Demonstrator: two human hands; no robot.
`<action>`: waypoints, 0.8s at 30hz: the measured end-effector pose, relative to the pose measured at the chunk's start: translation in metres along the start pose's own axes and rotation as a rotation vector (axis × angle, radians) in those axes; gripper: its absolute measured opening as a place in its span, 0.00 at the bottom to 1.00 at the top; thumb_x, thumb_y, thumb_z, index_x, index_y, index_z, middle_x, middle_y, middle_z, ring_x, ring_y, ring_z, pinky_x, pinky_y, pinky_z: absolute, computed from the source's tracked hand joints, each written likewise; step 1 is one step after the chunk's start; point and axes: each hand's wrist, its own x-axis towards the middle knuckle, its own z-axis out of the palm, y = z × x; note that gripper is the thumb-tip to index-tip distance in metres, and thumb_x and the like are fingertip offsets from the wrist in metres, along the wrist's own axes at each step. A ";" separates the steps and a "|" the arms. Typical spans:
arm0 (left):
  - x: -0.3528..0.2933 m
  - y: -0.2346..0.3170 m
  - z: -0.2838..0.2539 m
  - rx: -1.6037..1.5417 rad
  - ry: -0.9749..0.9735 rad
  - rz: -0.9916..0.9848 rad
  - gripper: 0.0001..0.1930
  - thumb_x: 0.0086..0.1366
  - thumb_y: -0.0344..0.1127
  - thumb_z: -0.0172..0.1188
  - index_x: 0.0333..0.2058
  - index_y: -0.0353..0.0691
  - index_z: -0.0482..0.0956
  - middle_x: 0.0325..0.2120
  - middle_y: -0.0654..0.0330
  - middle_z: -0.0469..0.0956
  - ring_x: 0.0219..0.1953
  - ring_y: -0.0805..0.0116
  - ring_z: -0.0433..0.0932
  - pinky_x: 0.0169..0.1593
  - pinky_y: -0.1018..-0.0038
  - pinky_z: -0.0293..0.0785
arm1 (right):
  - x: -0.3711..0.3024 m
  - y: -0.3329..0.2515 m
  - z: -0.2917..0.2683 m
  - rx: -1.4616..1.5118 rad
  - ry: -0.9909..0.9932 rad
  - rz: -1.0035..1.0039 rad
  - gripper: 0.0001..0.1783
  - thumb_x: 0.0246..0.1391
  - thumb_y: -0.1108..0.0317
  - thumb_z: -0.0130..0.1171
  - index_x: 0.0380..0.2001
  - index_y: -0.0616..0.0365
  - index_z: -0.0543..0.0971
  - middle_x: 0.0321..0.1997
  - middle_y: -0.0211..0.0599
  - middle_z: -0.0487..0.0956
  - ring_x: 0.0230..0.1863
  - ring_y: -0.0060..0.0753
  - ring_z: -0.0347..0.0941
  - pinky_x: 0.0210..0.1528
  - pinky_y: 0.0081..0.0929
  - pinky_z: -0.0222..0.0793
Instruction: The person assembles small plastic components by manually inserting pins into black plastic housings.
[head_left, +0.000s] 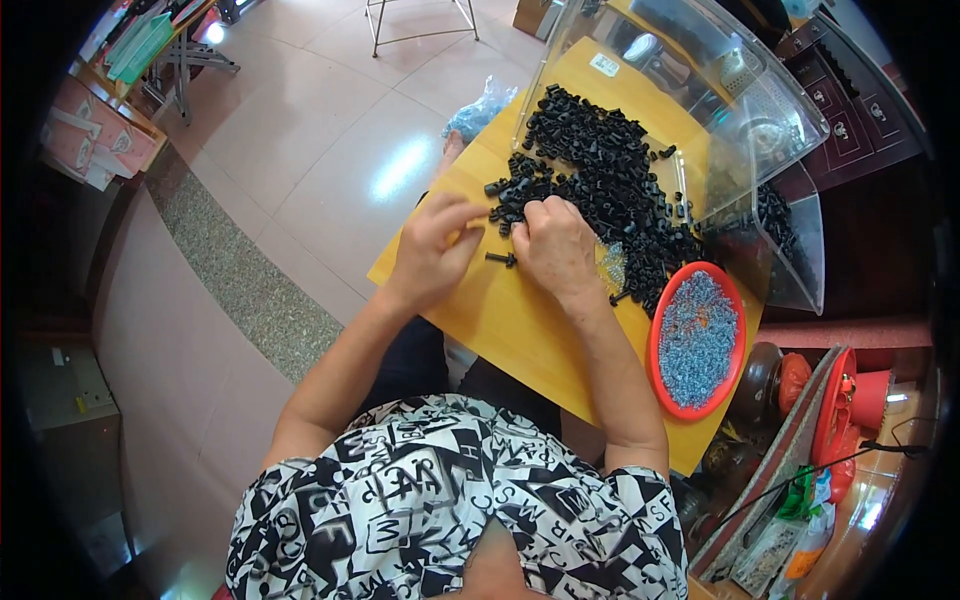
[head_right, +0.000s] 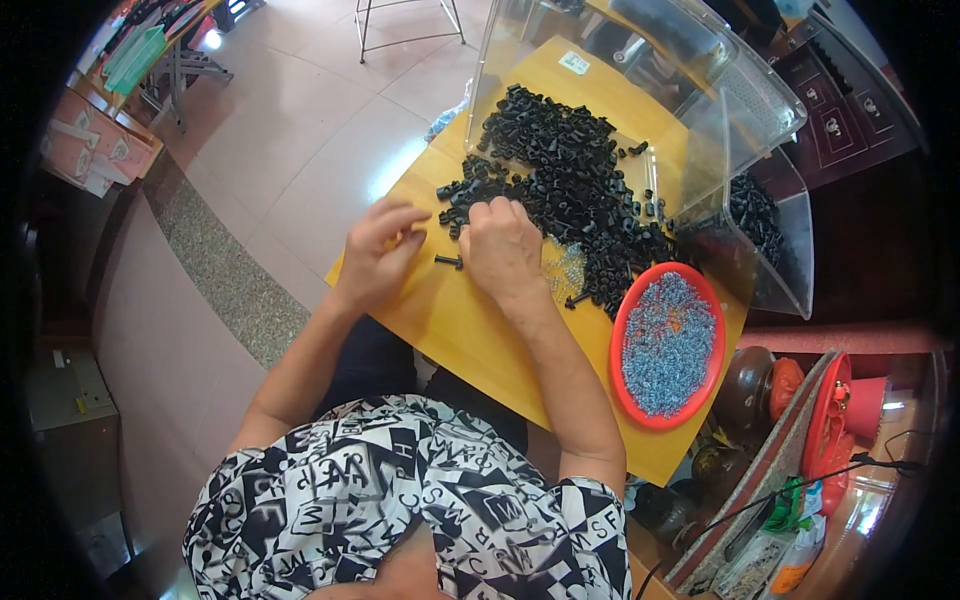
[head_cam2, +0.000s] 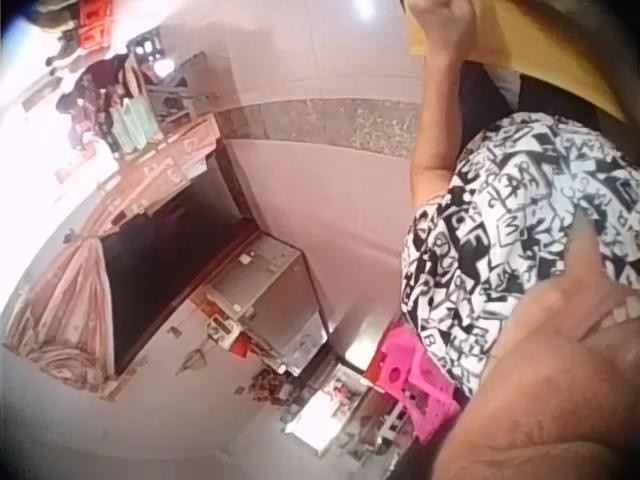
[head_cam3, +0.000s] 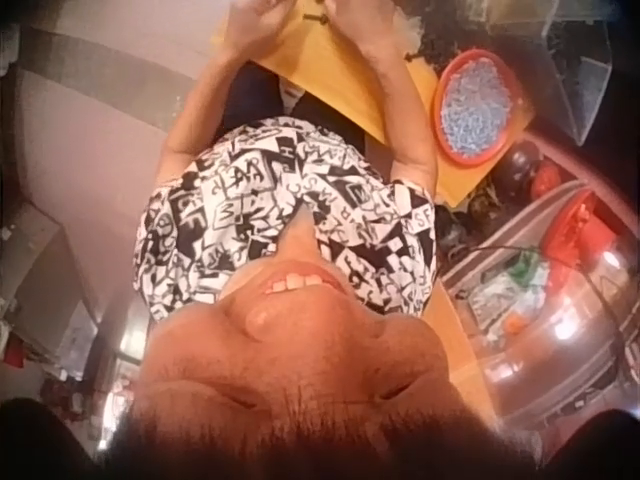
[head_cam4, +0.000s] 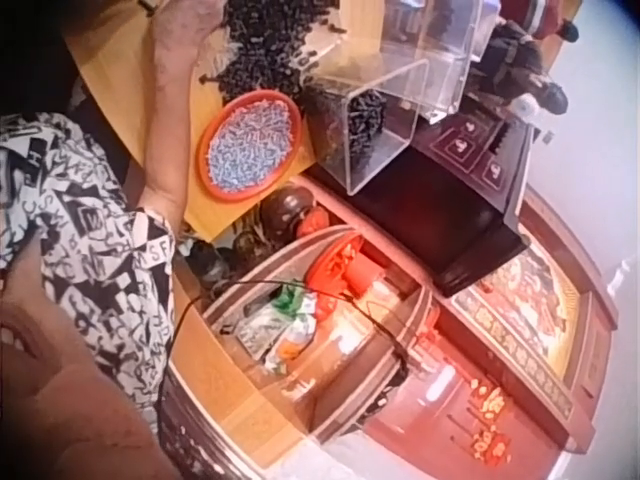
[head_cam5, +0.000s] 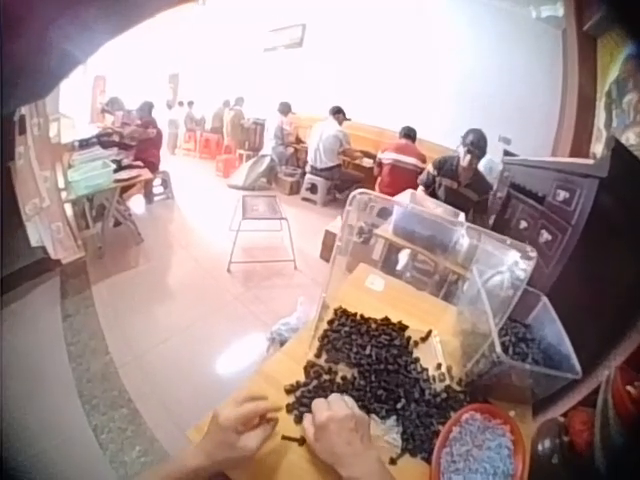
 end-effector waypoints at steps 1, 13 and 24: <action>0.011 -0.006 0.001 0.043 0.004 0.033 0.07 0.48 0.21 0.57 0.29 0.33 0.76 0.26 0.55 0.72 0.27 0.63 0.72 0.32 0.72 0.69 | 0.002 -0.001 0.000 -0.011 0.006 0.021 0.07 0.40 0.68 0.56 0.20 0.60 0.72 0.25 0.42 0.72 0.32 0.41 0.70 0.33 0.31 0.69; 0.046 -0.023 0.033 0.367 -0.229 0.108 0.07 0.43 0.29 0.60 0.25 0.35 0.77 0.25 0.53 0.73 0.28 0.56 0.71 0.35 0.66 0.68 | -0.013 0.008 -0.003 -0.100 -0.108 -0.015 0.04 0.39 0.74 0.52 0.22 0.61 0.72 0.25 0.44 0.72 0.31 0.42 0.70 0.32 0.32 0.69; 0.048 -0.018 0.048 0.458 -0.321 0.036 0.11 0.43 0.24 0.51 0.30 0.34 0.74 0.23 0.49 0.72 0.29 0.52 0.72 0.35 0.65 0.69 | -0.063 0.014 -0.036 0.449 0.061 0.227 0.12 0.39 0.81 0.49 0.33 0.67 0.72 0.29 0.45 0.73 0.31 0.42 0.71 0.34 0.29 0.67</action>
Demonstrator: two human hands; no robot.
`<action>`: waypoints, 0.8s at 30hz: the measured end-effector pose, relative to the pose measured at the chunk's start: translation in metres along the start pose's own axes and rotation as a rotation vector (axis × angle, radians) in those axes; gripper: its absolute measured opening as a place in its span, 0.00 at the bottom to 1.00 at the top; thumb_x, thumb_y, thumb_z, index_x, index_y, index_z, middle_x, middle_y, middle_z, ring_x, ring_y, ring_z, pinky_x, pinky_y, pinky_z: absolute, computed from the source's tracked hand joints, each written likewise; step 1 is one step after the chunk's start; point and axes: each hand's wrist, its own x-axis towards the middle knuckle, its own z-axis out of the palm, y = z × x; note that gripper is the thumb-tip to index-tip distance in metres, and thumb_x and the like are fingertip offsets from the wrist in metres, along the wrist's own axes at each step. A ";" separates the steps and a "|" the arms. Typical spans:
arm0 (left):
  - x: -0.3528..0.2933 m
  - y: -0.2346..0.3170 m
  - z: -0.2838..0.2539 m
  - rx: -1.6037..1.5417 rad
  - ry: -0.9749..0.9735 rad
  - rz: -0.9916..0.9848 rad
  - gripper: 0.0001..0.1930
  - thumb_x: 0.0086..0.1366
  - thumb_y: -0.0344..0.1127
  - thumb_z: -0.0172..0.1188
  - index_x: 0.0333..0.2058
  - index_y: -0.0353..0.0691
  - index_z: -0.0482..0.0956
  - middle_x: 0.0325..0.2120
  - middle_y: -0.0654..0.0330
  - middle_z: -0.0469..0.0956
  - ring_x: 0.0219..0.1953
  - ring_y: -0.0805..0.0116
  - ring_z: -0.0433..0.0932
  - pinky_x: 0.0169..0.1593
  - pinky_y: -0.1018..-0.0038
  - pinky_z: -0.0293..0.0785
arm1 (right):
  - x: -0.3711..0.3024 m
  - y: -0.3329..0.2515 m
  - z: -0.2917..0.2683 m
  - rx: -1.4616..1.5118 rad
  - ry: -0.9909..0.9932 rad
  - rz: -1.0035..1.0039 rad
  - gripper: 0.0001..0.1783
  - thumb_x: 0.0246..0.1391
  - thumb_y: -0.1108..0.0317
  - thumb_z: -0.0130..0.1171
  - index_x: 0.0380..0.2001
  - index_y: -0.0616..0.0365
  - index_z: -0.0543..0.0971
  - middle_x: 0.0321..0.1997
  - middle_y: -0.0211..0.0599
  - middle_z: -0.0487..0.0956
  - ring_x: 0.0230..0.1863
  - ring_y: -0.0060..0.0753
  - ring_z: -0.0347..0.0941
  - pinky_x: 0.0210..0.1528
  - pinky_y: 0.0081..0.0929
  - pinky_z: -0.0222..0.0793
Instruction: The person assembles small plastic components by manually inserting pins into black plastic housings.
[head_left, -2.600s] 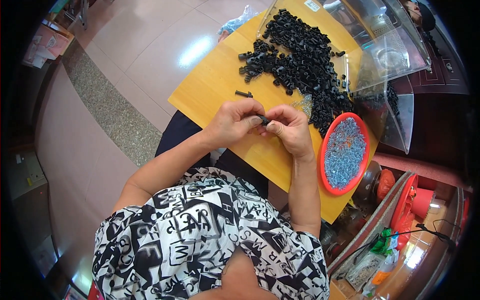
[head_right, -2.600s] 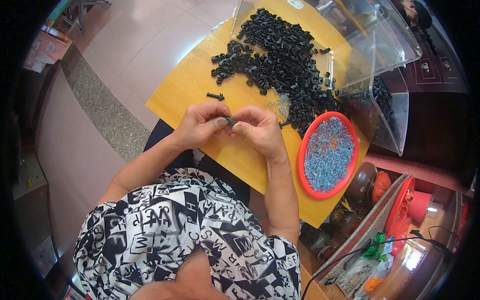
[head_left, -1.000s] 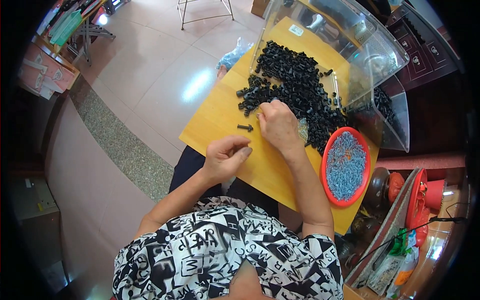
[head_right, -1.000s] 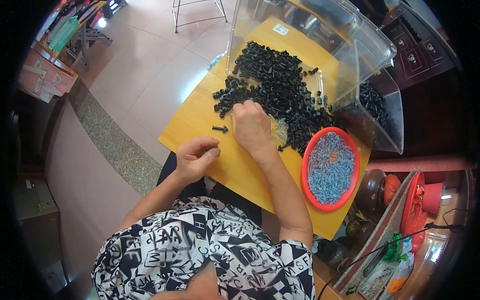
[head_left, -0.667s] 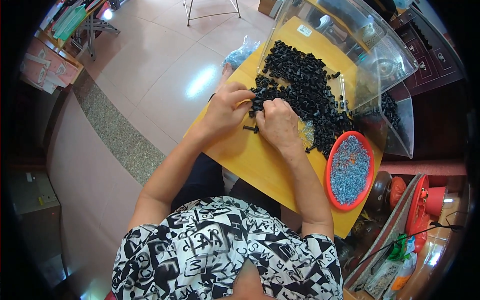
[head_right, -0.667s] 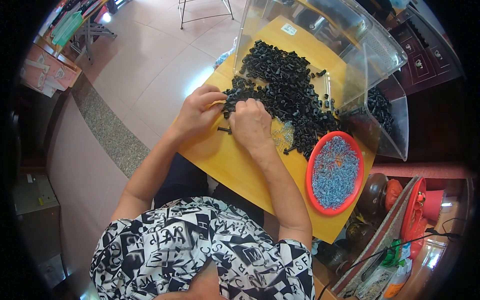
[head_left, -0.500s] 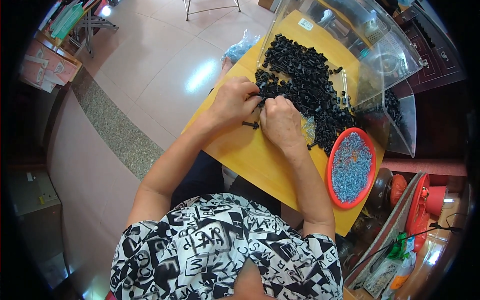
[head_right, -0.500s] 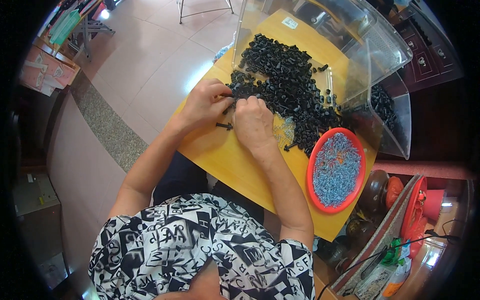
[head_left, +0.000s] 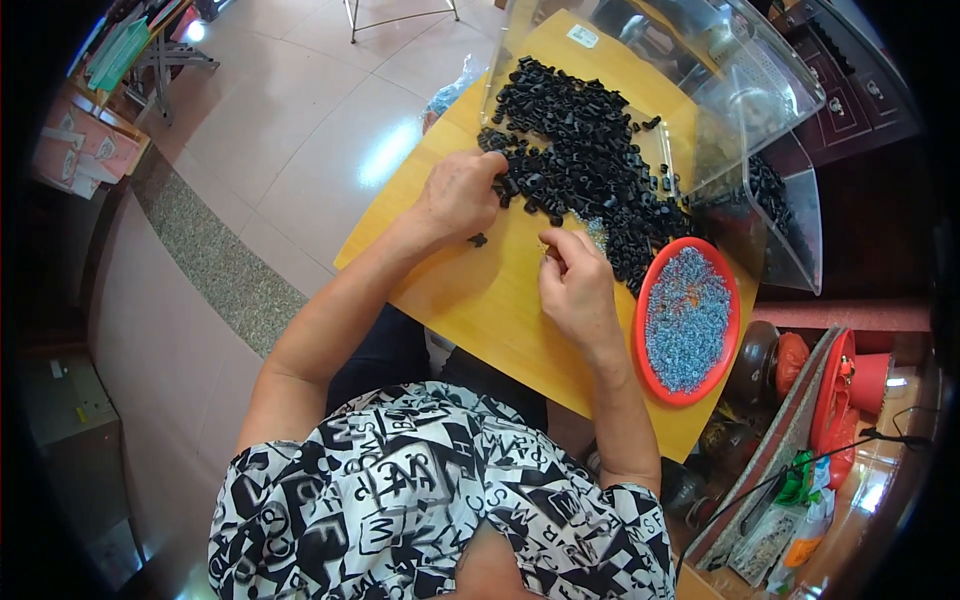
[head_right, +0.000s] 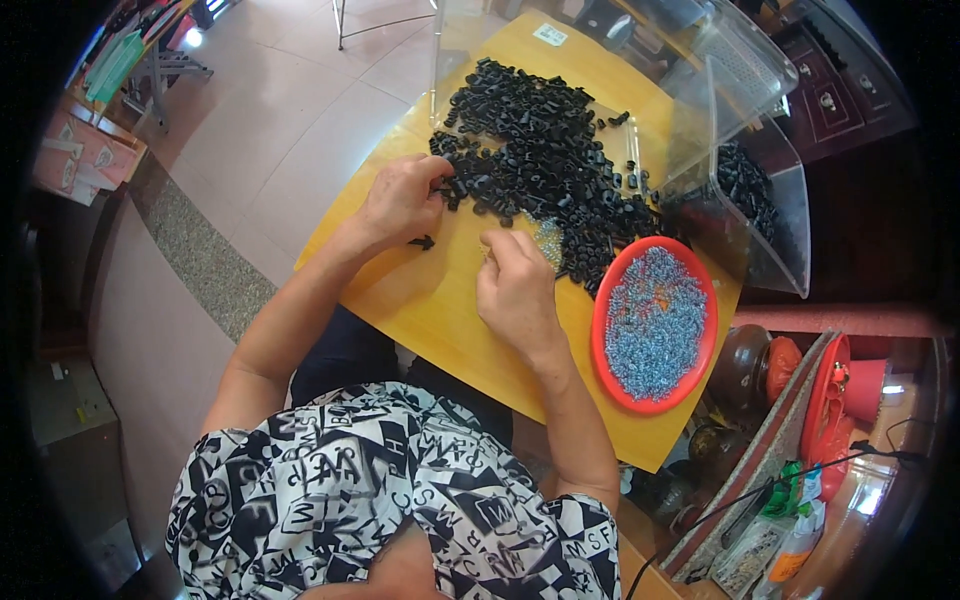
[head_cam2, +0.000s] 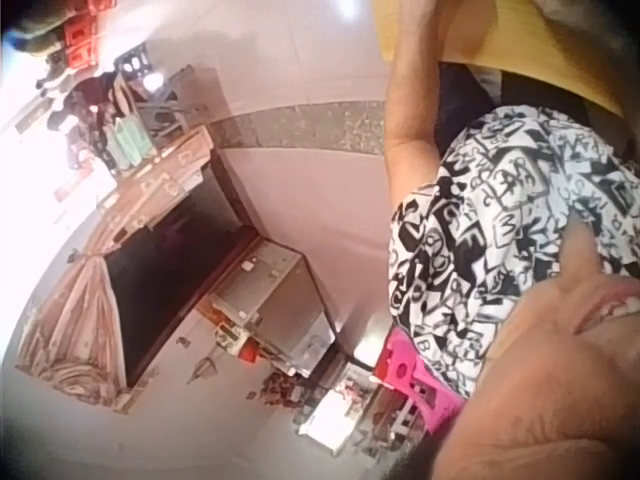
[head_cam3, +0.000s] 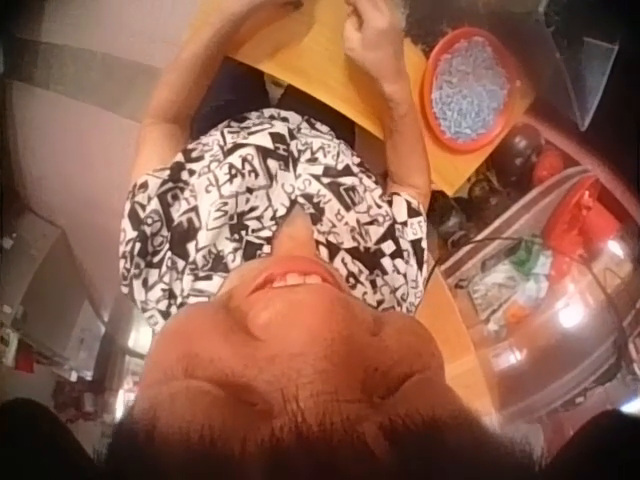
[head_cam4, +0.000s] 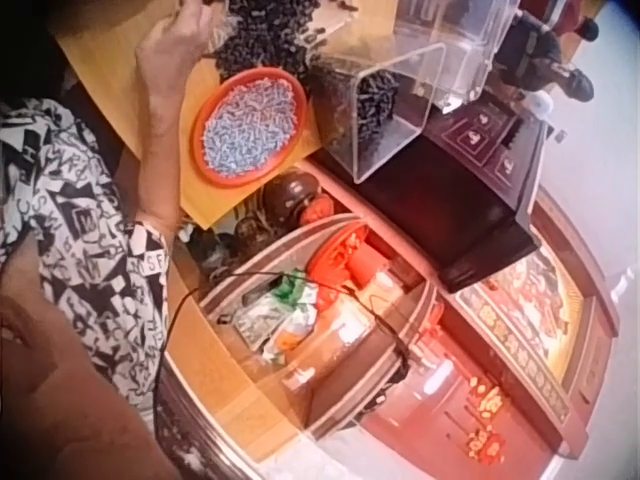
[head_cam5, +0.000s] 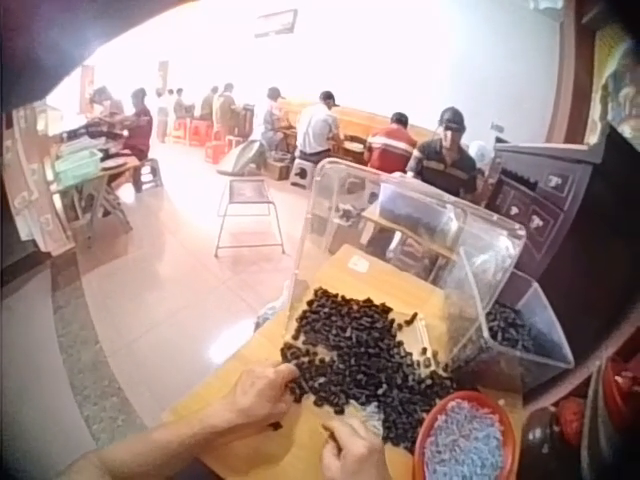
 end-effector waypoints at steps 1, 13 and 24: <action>0.001 0.001 0.001 -0.002 -0.011 -0.024 0.11 0.44 0.24 0.51 0.30 0.34 0.74 0.24 0.49 0.73 0.29 0.51 0.73 0.35 0.65 0.69 | -0.004 0.002 0.001 -0.001 0.011 0.005 0.12 0.39 0.81 0.49 0.33 0.67 0.72 0.29 0.45 0.73 0.31 0.42 0.71 0.34 0.29 0.67; -0.058 0.044 -0.007 -0.966 -0.116 -0.212 0.09 0.54 0.17 0.51 0.35 0.31 0.73 0.28 0.61 0.73 0.31 0.75 0.75 0.35 0.81 0.71 | -0.011 0.003 -0.019 1.078 -0.083 0.432 0.06 0.48 0.76 0.54 0.32 0.64 0.75 0.25 0.28 0.73 0.22 0.13 0.65 0.23 0.10 0.59; -0.076 0.046 0.007 -1.081 -0.087 -0.115 0.08 0.51 0.15 0.53 0.32 0.29 0.73 0.31 0.60 0.71 0.33 0.73 0.74 0.35 0.82 0.71 | -0.014 0.004 -0.017 1.061 -0.263 0.527 0.04 0.46 0.75 0.56 0.28 0.62 0.74 0.22 0.28 0.73 0.19 0.14 0.65 0.20 0.11 0.58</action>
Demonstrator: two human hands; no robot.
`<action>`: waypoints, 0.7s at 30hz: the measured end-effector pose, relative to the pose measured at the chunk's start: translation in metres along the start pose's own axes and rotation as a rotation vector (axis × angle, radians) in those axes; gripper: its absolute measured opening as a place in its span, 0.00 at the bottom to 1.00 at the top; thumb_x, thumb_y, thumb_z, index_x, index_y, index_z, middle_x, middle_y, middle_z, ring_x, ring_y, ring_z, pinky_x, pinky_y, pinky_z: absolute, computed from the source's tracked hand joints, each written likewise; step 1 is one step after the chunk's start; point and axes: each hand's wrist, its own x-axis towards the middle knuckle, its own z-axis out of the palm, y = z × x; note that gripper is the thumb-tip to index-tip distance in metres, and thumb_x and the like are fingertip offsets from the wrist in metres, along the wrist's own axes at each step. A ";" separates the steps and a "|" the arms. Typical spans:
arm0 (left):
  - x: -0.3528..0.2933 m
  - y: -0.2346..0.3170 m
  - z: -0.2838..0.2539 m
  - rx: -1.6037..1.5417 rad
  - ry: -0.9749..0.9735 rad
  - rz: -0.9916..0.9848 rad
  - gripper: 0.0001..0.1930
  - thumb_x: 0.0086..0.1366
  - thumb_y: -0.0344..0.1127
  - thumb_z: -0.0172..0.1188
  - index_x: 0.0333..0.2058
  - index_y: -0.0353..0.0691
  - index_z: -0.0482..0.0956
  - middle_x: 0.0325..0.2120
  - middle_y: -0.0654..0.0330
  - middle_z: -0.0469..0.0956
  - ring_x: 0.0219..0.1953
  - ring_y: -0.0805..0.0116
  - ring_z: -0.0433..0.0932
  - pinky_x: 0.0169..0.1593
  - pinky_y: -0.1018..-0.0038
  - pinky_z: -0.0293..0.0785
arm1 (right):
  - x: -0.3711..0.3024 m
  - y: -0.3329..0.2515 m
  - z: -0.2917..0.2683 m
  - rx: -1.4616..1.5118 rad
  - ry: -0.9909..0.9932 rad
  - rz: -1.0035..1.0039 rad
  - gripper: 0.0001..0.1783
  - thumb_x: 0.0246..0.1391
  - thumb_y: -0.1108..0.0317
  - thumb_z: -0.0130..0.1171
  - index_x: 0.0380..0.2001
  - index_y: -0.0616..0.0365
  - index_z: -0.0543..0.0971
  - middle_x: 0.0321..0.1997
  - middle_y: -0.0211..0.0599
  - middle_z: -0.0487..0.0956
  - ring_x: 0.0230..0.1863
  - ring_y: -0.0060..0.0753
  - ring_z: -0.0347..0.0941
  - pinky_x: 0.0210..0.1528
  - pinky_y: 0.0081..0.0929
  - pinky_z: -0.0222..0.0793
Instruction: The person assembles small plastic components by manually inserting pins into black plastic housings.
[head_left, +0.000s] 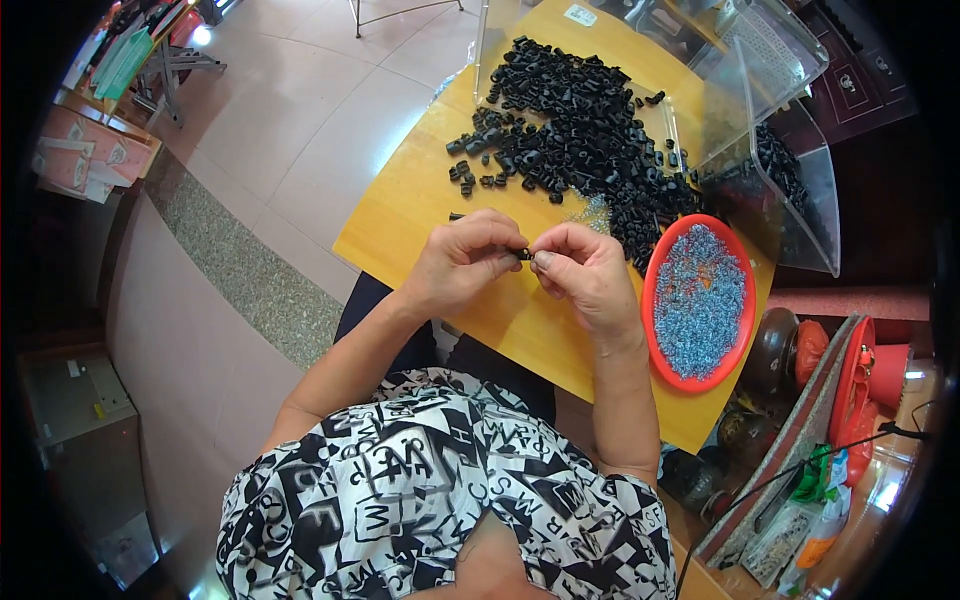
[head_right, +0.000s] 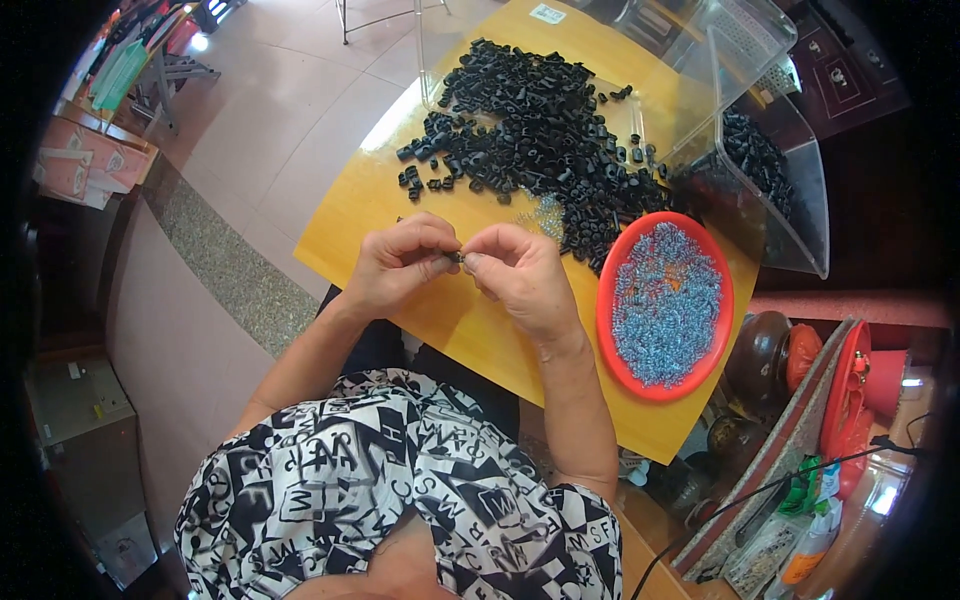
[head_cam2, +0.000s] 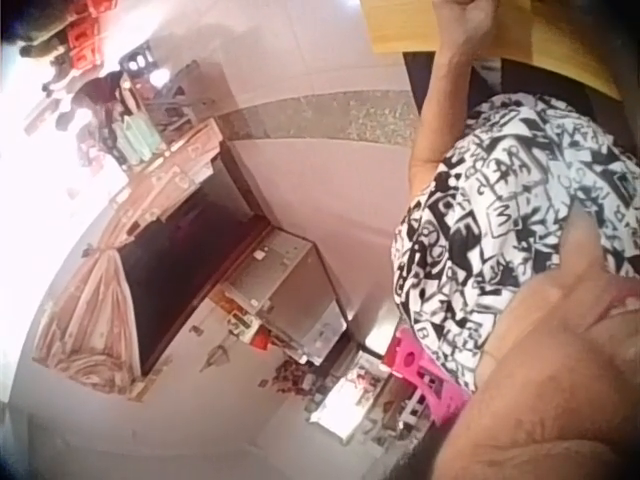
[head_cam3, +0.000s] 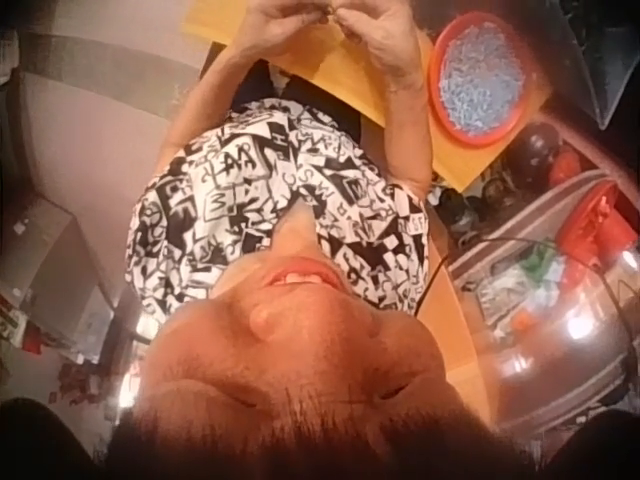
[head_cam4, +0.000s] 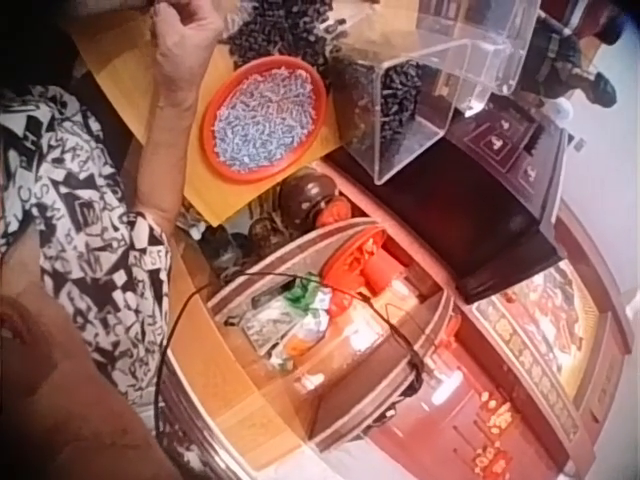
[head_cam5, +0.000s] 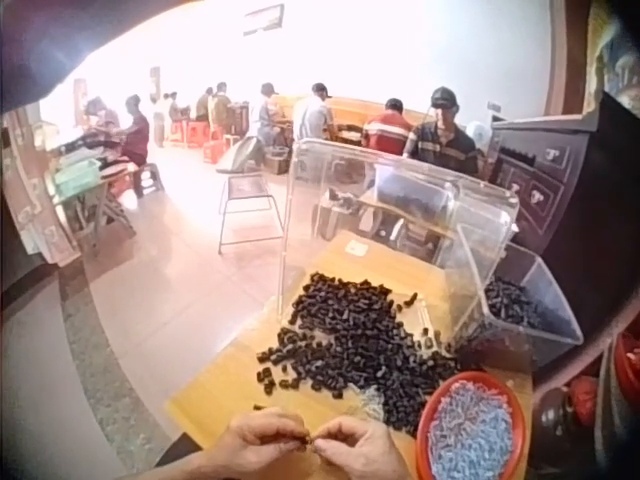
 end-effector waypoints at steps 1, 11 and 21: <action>-0.001 0.000 0.000 0.029 -0.017 0.008 0.09 0.51 0.16 0.53 0.32 0.30 0.73 0.30 0.60 0.70 0.33 0.74 0.73 0.35 0.82 0.70 | 0.000 0.000 0.000 -0.003 -0.004 0.003 0.04 0.46 0.75 0.56 0.28 0.62 0.74 0.22 0.28 0.73 0.19 0.14 0.65 0.20 0.11 0.58; -0.022 -0.001 -0.003 -0.209 0.026 -0.199 0.10 0.55 0.21 0.55 0.37 0.30 0.72 0.33 0.61 0.69 0.33 0.76 0.70 0.36 0.80 0.69 | 0.008 0.013 0.008 -0.330 0.086 -0.160 0.05 0.48 0.71 0.57 0.27 0.61 0.74 0.22 0.23 0.72 0.22 0.13 0.64 0.23 0.13 0.60; -0.028 -0.012 -0.019 -0.599 -0.030 -0.225 0.10 0.55 0.23 0.56 0.37 0.31 0.72 0.33 0.60 0.69 0.32 0.72 0.71 0.36 0.77 0.69 | 0.073 0.001 0.039 -1.480 0.159 -0.762 0.03 0.39 0.73 0.56 0.21 0.57 0.72 0.25 0.39 0.68 0.31 0.41 0.67 0.29 0.33 0.66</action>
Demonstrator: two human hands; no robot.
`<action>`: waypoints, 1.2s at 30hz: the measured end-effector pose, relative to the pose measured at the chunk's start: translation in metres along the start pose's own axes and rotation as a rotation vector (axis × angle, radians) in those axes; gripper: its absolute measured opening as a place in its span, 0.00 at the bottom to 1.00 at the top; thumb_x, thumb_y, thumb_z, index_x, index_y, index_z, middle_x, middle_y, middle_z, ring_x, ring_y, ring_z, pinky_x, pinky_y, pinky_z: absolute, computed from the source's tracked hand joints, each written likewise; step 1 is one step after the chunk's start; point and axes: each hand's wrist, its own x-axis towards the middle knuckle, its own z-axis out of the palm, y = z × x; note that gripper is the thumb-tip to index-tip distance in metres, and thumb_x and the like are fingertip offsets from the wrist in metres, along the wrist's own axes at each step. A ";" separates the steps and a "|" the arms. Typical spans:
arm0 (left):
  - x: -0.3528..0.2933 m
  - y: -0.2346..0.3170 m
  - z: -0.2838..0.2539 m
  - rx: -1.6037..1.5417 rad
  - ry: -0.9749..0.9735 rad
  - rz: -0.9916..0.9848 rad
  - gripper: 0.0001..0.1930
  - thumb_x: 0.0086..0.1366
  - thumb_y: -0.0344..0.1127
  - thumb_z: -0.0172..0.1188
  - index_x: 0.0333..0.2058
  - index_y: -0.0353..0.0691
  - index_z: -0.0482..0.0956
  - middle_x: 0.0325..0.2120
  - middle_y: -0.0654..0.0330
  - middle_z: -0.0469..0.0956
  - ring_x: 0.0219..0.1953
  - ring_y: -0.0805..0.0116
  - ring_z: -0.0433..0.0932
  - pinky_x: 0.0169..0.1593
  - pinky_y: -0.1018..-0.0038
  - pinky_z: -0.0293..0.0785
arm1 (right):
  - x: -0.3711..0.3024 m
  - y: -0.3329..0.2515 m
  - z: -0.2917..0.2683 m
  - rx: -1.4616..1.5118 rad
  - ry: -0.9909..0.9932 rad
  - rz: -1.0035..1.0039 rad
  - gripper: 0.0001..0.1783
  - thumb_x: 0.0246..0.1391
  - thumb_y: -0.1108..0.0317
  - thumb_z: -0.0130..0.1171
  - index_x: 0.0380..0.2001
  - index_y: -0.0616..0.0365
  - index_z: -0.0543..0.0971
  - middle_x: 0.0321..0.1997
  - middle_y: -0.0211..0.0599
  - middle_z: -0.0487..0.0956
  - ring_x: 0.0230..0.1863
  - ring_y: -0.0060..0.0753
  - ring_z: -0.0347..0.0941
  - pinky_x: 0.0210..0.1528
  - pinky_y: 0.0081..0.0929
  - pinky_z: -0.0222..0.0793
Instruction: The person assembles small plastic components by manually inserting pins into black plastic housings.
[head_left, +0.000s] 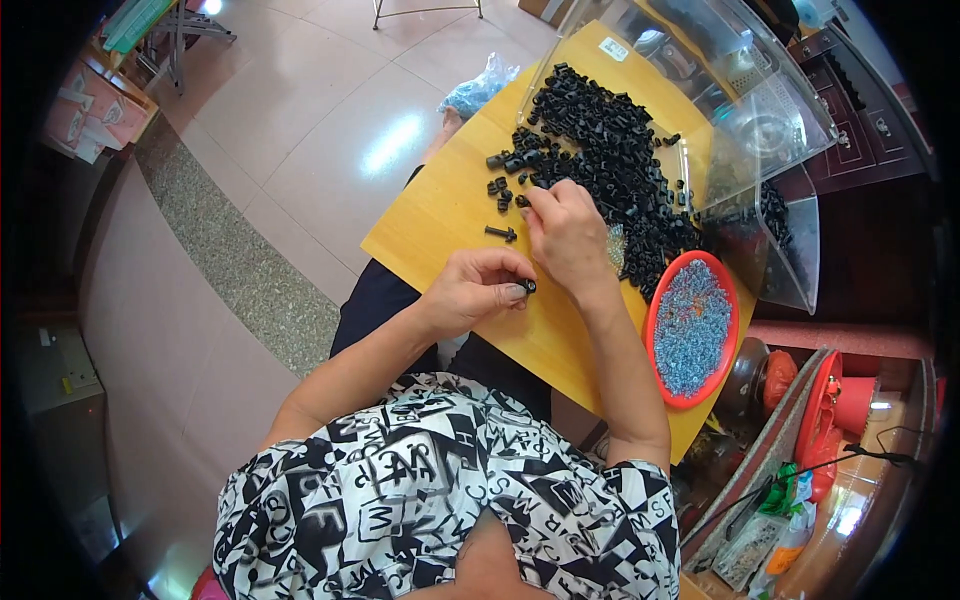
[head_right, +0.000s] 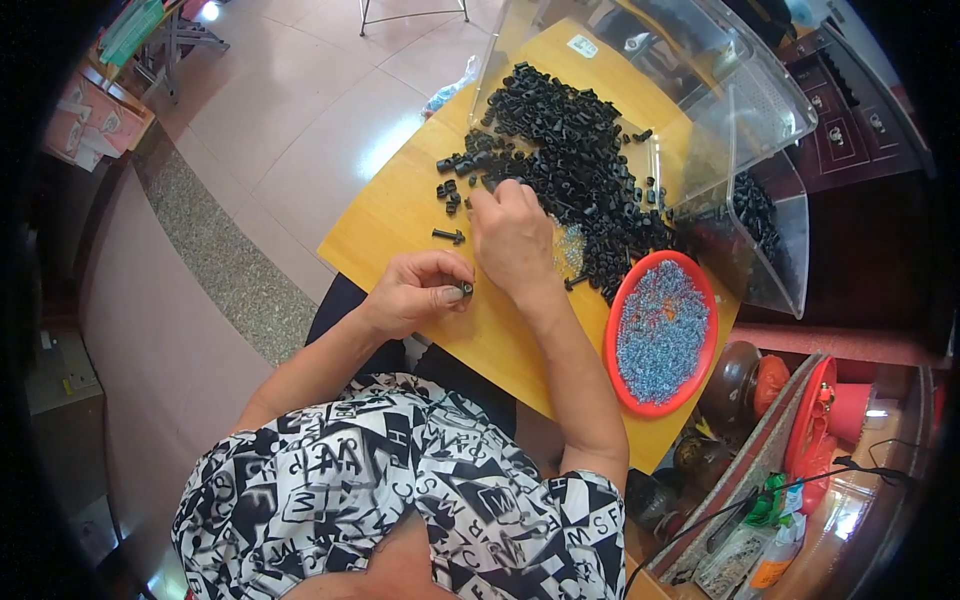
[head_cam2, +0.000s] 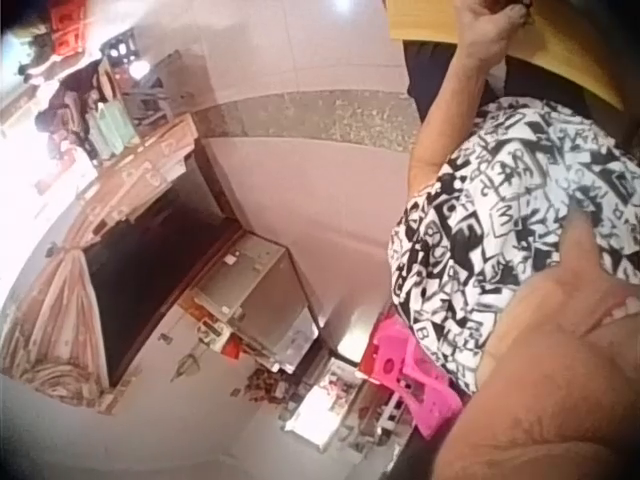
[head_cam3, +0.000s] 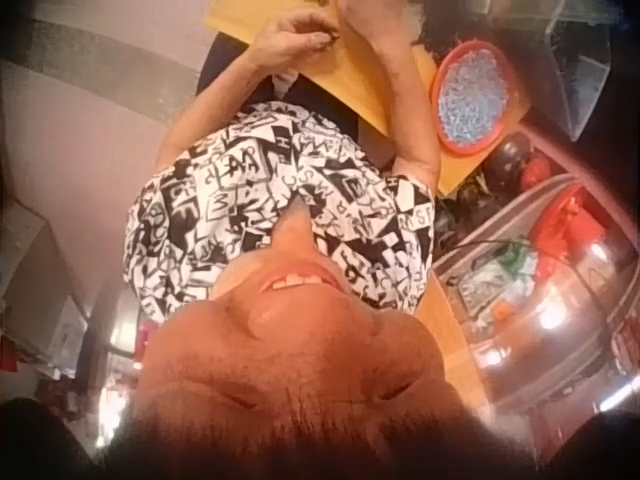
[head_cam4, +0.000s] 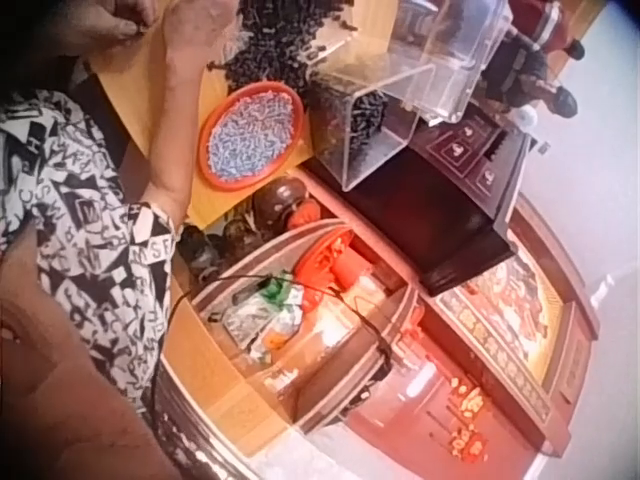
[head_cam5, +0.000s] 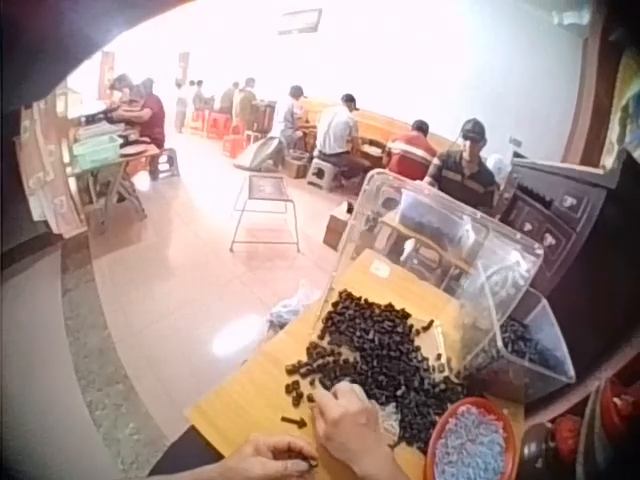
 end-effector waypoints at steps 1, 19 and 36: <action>0.000 -0.001 0.000 -0.013 -0.016 0.010 0.09 0.55 0.23 0.55 0.36 0.32 0.72 0.31 0.62 0.70 0.31 0.75 0.71 0.36 0.79 0.69 | 0.004 -0.001 0.004 -0.038 -0.003 -0.020 0.04 0.40 0.72 0.55 0.19 0.58 0.70 0.24 0.40 0.68 0.31 0.42 0.67 0.30 0.32 0.67; 0.017 0.000 0.019 -0.162 0.008 -0.078 0.07 0.58 0.25 0.53 0.36 0.36 0.71 0.28 0.62 0.73 0.27 0.76 0.72 0.32 0.82 0.69 | -0.059 0.016 -0.047 1.119 -0.005 0.635 0.08 0.49 0.77 0.55 0.35 0.64 0.75 0.27 0.32 0.76 0.26 0.20 0.71 0.27 0.14 0.66; 0.016 -0.019 0.020 0.024 0.084 -0.028 0.07 0.57 0.24 0.54 0.36 0.34 0.72 0.26 0.64 0.72 0.27 0.78 0.70 0.32 0.83 0.68 | -0.078 0.000 -0.051 1.208 -0.092 0.633 0.04 0.45 0.79 0.55 0.28 0.62 0.73 0.25 0.23 0.72 0.28 0.11 0.67 0.30 0.10 0.62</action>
